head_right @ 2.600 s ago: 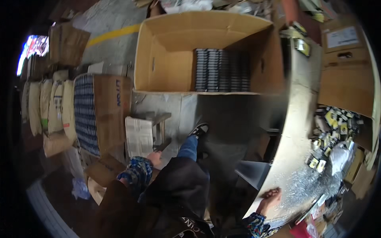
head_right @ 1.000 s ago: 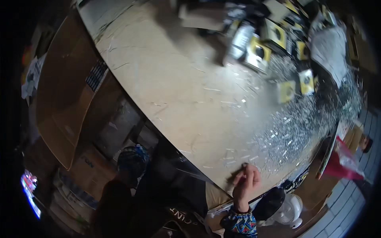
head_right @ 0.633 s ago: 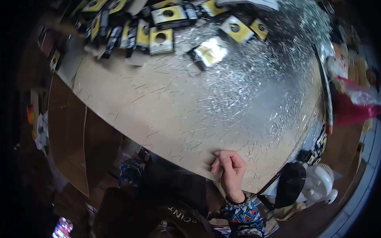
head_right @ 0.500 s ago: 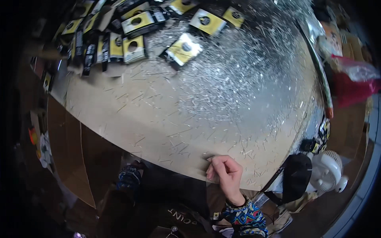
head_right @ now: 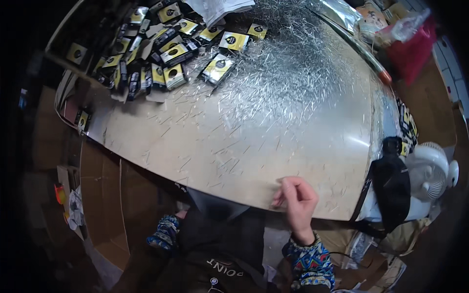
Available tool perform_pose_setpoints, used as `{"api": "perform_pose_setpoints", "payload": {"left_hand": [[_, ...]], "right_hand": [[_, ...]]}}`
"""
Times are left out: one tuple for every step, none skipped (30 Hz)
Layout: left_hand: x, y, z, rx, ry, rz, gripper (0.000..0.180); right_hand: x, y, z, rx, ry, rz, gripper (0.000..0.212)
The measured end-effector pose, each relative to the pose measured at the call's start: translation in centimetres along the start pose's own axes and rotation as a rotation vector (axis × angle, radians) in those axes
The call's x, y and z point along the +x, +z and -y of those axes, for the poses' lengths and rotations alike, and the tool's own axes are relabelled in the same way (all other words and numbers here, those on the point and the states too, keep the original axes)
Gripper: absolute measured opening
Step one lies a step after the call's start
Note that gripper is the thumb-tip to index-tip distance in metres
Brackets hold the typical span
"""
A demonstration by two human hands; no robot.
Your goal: Packaging small items into product boxes and then into a larger cardboard container at a workbench.
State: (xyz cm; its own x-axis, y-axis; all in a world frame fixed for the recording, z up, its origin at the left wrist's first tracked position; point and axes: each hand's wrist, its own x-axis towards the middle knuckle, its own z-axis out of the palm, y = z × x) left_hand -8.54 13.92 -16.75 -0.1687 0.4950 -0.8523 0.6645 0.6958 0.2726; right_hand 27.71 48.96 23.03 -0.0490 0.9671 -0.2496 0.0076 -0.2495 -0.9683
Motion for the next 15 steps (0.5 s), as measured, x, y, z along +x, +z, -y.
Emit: {"api": "perform_pose_setpoints", "payload": {"left_hand": [[1.2, 0.8, -0.5, -0.013, 0.033, 0.019, 0.037], [1.2, -0.3, -0.2, -0.019, 0.050, 0.014, 0.038], [0.9, 0.3, 0.3, -0.032, 0.073, 0.031, 0.038], [1.7, 0.4, 0.3, -0.045, 0.096, 0.047, 0.038], [2.0, -0.2, 1.1, -0.058, 0.117, 0.064, 0.039], [1.7, 0.4, 2.1, -0.072, 0.143, 0.087, 0.039], [2.6, 1.6, 2.1, -0.095, 0.176, 0.119, 0.039], [2.8, 4.3, 1.2, -0.116, 0.200, 0.137, 0.040], [2.6, 1.4, 2.7, -0.125, 0.213, 0.129, 0.040], [3.1, 0.7, 2.3, -0.142, 0.231, 0.138, 0.040], [4.0, 0.6, 2.7, -0.150, 0.233, 0.136, 0.040], [4.6, 0.0, 2.6, -0.160, 0.240, 0.123, 0.040], [2.9, -0.6, 5.7, -0.175, 0.208, 0.076, 0.040], [3.4, 0.9, 5.3, -0.195, 0.232, 0.070, 0.039], [1.7, 2.1, 7.2, -0.222, 0.196, 0.036, 0.039]], "right_hand": [[-0.4, -0.1, 0.1, 0.036, -0.050, 0.013, 0.016], [-1.3, 0.1, 0.8, 0.096, -0.106, 0.043, 0.016], [-2.9, 0.4, 0.6, 0.088, -0.101, 0.152, 0.014], [-4.6, 0.8, 0.1, 0.077, -0.096, 0.261, 0.013], [-5.9, 1.6, -0.3, -0.040, -0.101, 0.414, 0.011], [-7.5, 2.2, -1.5, -0.081, -0.043, 0.513, 0.011], [-8.9, 2.4, -4.9, -0.132, -0.085, 0.519, 0.010], [-10.5, 2.2, -8.0, -0.178, -0.047, 0.440, 0.012], [-11.9, 1.6, -10.2, -0.144, 0.029, 0.327, 0.014], [-13.1, 0.8, -14.1, -0.126, 0.081, 0.120, 0.016], [-13.9, 0.1, -17.5, -0.203, 0.154, -0.070, 0.017], [-14.7, -2.4, -23.1, -0.368, 0.129, -0.214, 0.018], [-15.9, -2.5, -25.7, -0.506, 0.104, -0.253, 0.021], [-17.0, -5.6, -30.0, -0.619, 0.229, -0.271, 0.022], [-18.2, -5.0, -29.1, -0.685, 0.513, -0.090, 0.029]]}}
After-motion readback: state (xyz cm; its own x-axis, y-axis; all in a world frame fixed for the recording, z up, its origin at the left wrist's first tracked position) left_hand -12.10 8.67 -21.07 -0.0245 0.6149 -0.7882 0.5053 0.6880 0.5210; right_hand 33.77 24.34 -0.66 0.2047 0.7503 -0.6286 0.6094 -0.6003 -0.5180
